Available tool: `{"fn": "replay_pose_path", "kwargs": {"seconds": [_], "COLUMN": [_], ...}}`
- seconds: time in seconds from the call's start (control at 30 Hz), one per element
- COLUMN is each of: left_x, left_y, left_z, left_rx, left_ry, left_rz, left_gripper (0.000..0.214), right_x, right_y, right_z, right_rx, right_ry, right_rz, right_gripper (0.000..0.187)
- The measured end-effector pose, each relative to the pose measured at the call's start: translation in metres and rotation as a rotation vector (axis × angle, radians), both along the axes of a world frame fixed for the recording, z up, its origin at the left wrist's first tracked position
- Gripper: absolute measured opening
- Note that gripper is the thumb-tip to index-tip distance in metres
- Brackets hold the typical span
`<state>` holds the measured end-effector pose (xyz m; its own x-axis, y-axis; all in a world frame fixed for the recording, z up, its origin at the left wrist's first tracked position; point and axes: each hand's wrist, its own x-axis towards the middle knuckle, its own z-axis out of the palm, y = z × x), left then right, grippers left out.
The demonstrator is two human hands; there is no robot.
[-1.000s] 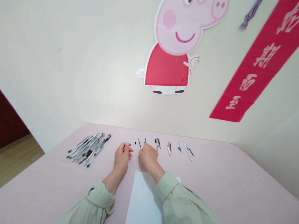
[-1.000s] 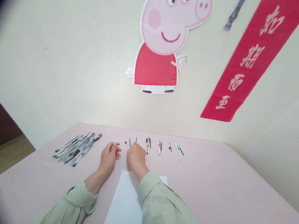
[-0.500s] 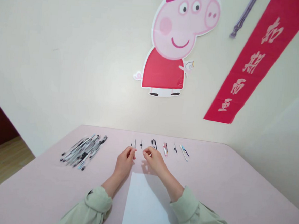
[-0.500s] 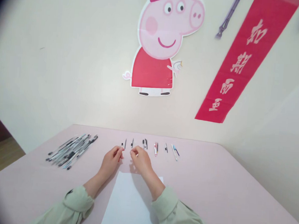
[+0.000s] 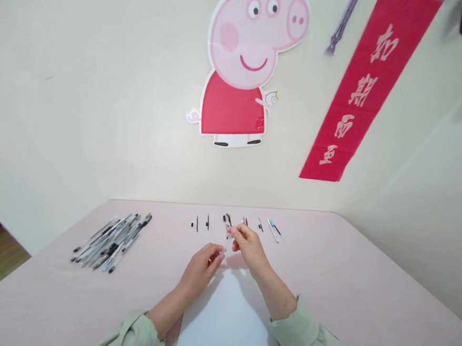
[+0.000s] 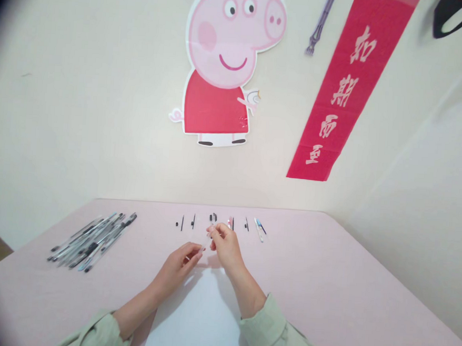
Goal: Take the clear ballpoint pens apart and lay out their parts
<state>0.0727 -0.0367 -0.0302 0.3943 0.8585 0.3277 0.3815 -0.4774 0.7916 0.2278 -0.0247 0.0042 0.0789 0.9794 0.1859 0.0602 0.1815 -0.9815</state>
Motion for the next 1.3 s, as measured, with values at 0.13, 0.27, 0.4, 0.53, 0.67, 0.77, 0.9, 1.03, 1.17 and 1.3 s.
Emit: {"fn": "replay_pose_path", "kwargs": {"seconds": [0.13,0.27,0.4,0.53,0.67,0.77,0.9,1.03,1.17,1.3], "left_x": [-0.003,-0.018,-0.044,-0.062,-0.063,-0.06,-0.058,-0.06,-0.059,-0.065], "left_y": [0.006,0.021,0.047,0.077,0.096,0.099,0.093,0.089,0.089,0.082], "left_z": [-0.002,-0.009,-0.008,-0.001,0.003,0.0,-0.007,-0.013,-0.017,-0.016], "left_rx": [0.024,-0.015,-0.115,-0.185,-0.24,-0.22,-0.168,-0.104,-0.064,-0.022], "left_ry": [-0.004,0.023,0.219,0.372,0.514,0.551,0.551,0.554,0.548,0.534], "left_rz": [0.096,0.312,0.549,0.643,0.665,0.635,0.613,0.59,0.576,0.551], "left_gripper": [0.024,0.023,0.022,0.018,0.017,0.025,0.034,0.037,0.039,0.036], "right_x": [-0.013,-0.027,-0.029,-0.027,-0.027,-0.027,-0.026,-0.026,-0.025,-0.024], "right_y": [-0.001,-0.004,-0.004,-0.004,-0.006,-0.007,-0.006,-0.005,-0.005,-0.006], "right_z": [-0.019,-0.048,-0.067,-0.067,-0.063,-0.062,-0.063,-0.064,-0.065,-0.066], "right_rx": [-0.018,-0.018,-0.015,-0.007,-0.001,0.006,0.012,0.017,0.032,0.042], "right_ry": [-0.031,-0.132,-0.274,-0.394,-0.428,-0.442,-0.437,-0.425,-0.414,-0.404], "right_rz": [0.056,0.057,0.087,0.079,0.08,0.081,0.084,0.088,0.103,0.122], "right_gripper": [0.025,0.021,0.017,0.017,0.017,0.018,0.019,0.018,0.019,0.019]}}
